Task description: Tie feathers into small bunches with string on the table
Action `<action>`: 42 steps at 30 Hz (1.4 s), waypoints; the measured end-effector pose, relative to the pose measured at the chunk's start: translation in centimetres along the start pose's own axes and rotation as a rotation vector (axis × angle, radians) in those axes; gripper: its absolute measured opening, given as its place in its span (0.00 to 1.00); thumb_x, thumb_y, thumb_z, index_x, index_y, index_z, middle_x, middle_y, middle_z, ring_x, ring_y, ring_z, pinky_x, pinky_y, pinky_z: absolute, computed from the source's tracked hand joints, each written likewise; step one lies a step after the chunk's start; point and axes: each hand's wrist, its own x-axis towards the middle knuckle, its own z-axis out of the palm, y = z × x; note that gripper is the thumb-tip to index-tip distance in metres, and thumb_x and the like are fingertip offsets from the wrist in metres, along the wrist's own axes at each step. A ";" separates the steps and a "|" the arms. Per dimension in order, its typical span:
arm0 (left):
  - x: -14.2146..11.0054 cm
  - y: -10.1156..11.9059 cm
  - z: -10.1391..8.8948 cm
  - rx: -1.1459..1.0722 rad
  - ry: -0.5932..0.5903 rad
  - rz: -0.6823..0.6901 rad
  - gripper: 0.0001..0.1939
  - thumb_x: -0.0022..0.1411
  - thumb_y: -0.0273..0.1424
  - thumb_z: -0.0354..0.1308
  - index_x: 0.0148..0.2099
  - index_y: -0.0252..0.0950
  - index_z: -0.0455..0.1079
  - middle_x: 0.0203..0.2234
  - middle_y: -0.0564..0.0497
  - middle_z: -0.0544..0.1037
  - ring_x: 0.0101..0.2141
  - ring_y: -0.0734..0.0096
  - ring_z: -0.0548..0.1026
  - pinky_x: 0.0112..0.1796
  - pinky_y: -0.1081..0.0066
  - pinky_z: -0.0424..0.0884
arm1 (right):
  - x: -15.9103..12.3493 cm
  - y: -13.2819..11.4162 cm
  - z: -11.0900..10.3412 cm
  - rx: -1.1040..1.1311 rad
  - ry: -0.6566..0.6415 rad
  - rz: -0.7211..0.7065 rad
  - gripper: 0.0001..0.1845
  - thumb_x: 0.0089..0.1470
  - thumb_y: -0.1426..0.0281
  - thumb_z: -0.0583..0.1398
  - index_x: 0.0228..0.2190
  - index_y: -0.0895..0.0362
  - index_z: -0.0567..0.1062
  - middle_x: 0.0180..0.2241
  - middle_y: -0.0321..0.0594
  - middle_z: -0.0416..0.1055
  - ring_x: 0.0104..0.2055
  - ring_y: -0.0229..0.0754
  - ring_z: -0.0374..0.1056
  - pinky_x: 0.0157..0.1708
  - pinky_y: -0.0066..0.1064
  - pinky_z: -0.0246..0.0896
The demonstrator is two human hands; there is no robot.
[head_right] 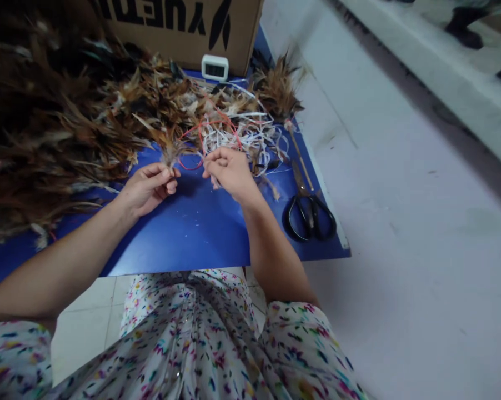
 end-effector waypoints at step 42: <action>-0.3 -0.1 0.0 1.034 0.228 0.518 0.07 0.56 0.29 0.64 0.26 0.36 0.74 0.24 0.50 0.76 0.29 0.70 0.72 0.35 0.70 0.68 | -2.8 -0.4 1.6 -0.921 -0.158 -0.650 0.13 0.67 0.70 0.54 0.36 0.56 0.78 0.37 0.44 0.76 0.41 0.44 0.69 0.46 0.36 0.63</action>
